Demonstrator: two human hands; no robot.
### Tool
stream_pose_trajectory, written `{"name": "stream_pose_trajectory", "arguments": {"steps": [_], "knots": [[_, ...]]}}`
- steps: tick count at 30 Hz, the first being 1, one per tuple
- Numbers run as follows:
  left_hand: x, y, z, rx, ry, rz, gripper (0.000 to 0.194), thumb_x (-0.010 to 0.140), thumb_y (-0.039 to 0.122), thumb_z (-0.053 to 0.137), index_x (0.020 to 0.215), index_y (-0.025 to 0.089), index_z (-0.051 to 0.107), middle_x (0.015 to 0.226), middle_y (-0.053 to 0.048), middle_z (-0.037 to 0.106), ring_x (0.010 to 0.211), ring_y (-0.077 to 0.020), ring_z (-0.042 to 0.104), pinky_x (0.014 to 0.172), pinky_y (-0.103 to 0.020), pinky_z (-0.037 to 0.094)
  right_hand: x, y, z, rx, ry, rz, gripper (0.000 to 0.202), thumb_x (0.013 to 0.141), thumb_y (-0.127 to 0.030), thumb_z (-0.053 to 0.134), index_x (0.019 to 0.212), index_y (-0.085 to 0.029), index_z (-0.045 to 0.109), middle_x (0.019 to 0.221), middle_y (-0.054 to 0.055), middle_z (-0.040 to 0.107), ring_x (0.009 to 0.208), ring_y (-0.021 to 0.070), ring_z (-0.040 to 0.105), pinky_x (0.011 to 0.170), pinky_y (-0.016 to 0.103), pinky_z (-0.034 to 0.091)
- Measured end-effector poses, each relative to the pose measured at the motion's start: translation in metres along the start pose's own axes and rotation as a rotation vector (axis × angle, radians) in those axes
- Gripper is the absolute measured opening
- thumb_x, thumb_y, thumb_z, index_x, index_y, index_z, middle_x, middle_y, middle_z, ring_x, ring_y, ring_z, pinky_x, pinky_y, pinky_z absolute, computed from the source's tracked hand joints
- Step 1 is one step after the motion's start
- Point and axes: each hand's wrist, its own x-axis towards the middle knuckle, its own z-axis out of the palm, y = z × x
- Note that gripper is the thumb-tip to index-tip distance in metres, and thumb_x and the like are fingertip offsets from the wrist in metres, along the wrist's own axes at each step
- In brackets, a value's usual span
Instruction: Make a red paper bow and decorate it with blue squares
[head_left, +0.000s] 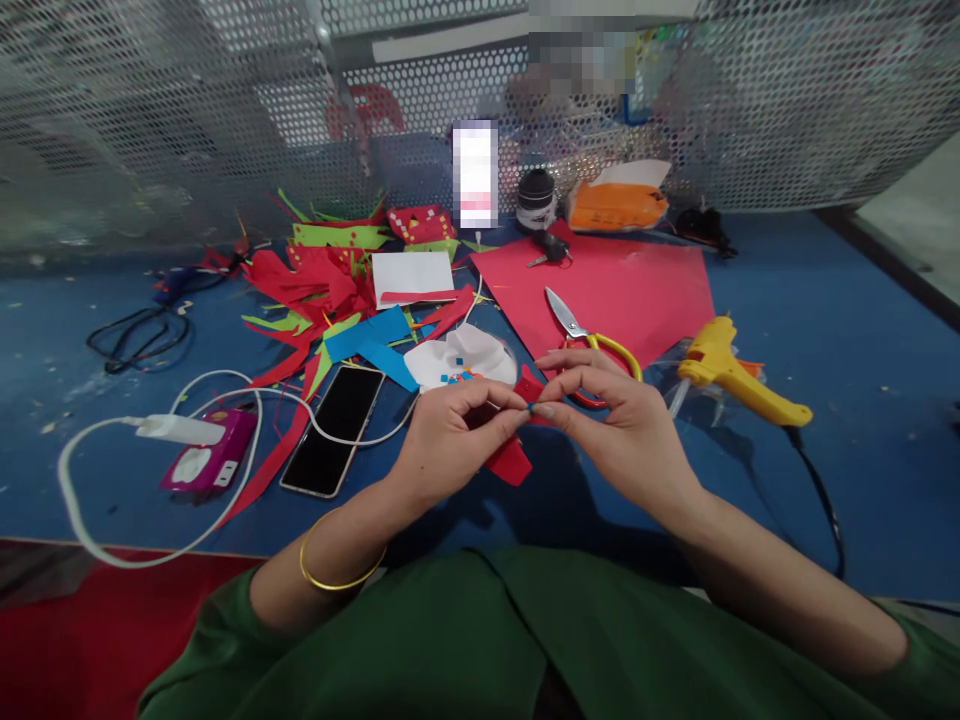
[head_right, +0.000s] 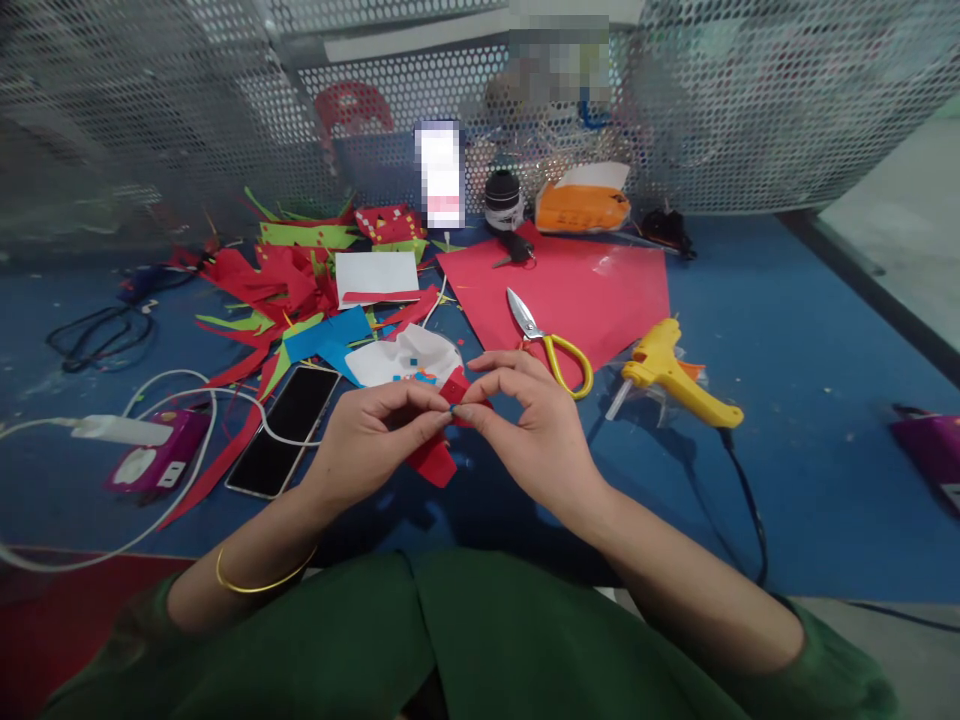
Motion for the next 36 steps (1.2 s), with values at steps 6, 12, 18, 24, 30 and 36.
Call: {"name": "stream_pose_trajectory", "arguments": {"steps": [6, 12, 18, 24, 30, 36], "knots": [[0.000, 0.001, 0.000, -0.041, 0.000, -0.031, 0.009, 0.081, 0.026, 0.073, 0.077, 0.017, 0.074, 0.071, -0.003, 0.074, 0.060, -0.0129, 0.065, 0.058, -0.023, 0.050, 0.002, 0.002, -0.003, 0.075, -0.041, 0.063, 0.011, 0.083, -0.027, 0.069, 0.073, -0.024, 0.067, 0.114, 0.007, 0.071, 0.117, 0.0254, 0.063, 0.102, 0.044, 0.044], [0.000, -0.006, 0.001, -0.164, 0.049, -0.098, 0.012, 0.079, 0.026, 0.075, 0.079, 0.017, 0.067, 0.067, 0.000, 0.070, 0.060, -0.0140, 0.069, 0.059, -0.023, 0.054, 0.003, 0.009, -0.006, 0.308, -0.045, 0.251, 0.015, 0.080, -0.033, 0.075, 0.072, -0.023, 0.067, 0.109, 0.006, 0.075, 0.121, 0.0268, 0.061, 0.098, 0.041, 0.045], [0.000, -0.010, 0.003, -0.361, 0.034, -0.165, 0.028, 0.078, 0.025, 0.076, 0.093, 0.020, 0.053, 0.072, 0.003, 0.071, 0.057, -0.0142, 0.071, 0.057, -0.023, 0.058, 0.001, 0.008, -0.001, 0.140, -0.034, 0.131, 0.013, 0.082, -0.030, 0.072, 0.073, -0.023, 0.067, 0.109, 0.005, 0.074, 0.114, 0.0243, 0.065, 0.099, 0.040, 0.045], [0.000, -0.009, 0.007, -0.352, 0.001, -0.201, 0.023, 0.077, 0.023, 0.075, 0.097, 0.014, 0.066, 0.078, -0.001, 0.073, 0.059, -0.0115, 0.070, 0.060, -0.022, 0.058, -0.001, 0.006, 0.006, -0.016, 0.034, -0.009, 0.008, 0.083, -0.024, 0.071, 0.076, -0.022, 0.068, 0.108, 0.007, 0.072, 0.108, 0.0231, 0.067, 0.098, 0.042, 0.046], [0.000, -0.012, 0.009, -0.334, -0.025, -0.194, 0.019, 0.077, 0.022, 0.072, 0.094, 0.014, 0.067, 0.076, 0.000, 0.071, 0.059, -0.0108, 0.069, 0.059, -0.021, 0.057, -0.003, 0.007, 0.010, -0.043, 0.049, -0.041, 0.009, 0.084, -0.021, 0.071, 0.076, -0.022, 0.067, 0.105, 0.007, 0.071, 0.108, 0.0230, 0.067, 0.098, 0.043, 0.045], [0.000, -0.013, 0.009, -0.341, -0.041, -0.192, 0.017, 0.078, 0.023, 0.072, 0.092, 0.014, 0.067, 0.076, -0.001, 0.071, 0.059, -0.0102, 0.069, 0.060, -0.021, 0.058, -0.003, 0.008, 0.011, -0.064, 0.061, -0.048, 0.009, 0.085, -0.021, 0.071, 0.077, -0.022, 0.067, 0.104, 0.006, 0.071, 0.106, 0.0218, 0.067, 0.098, 0.043, 0.046]]}}
